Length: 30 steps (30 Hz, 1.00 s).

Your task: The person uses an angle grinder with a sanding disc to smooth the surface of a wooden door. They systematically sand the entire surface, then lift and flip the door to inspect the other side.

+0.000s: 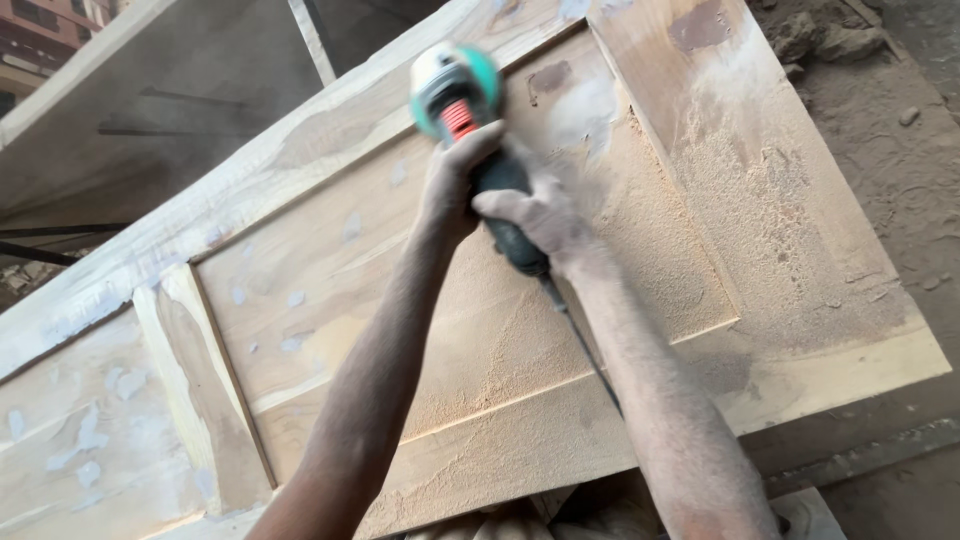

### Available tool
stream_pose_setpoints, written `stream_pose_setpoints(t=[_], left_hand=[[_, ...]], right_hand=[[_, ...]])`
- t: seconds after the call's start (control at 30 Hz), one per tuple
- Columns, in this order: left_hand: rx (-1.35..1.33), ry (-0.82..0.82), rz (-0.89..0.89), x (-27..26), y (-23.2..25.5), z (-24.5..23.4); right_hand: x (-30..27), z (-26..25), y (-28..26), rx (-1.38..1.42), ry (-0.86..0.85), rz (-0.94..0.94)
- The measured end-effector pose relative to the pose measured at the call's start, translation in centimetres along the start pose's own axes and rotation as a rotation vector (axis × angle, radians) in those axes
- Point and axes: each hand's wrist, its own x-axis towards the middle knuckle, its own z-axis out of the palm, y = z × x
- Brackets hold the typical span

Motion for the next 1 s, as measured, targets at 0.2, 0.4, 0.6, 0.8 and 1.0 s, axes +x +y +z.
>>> stream_pose_setpoints(t=[0.2, 0.4, 0.6, 0.8, 1.0], left_hand=[[-0.059, -0.084, 0.005, 2.6, 0.4, 0.0], [0.084, -0.304, 0.065, 11.6, -1.8, 8.3], [0.176, -0.297, 0.132, 14.9, -4.7, 14.7], [0.134, -0.207, 0.086, 14.0, -2.0, 9.7], [0.053, -0.165, 0.149, 7.8, 1.7, -0.7]], right_hand=[[2.0, -1.4, -0.8, 0.006, -0.042, -0.011], [2.2, -8.6, -3.7, 0.023, 0.127, -0.090], [1.6, -12.4, -4.5, 0.043, 0.263, -0.101], [3.6, -8.5, -4.6, -0.010, 0.201, 0.007], [5.5, -0.3, -2.7, 0.062, -0.050, -0.029]])
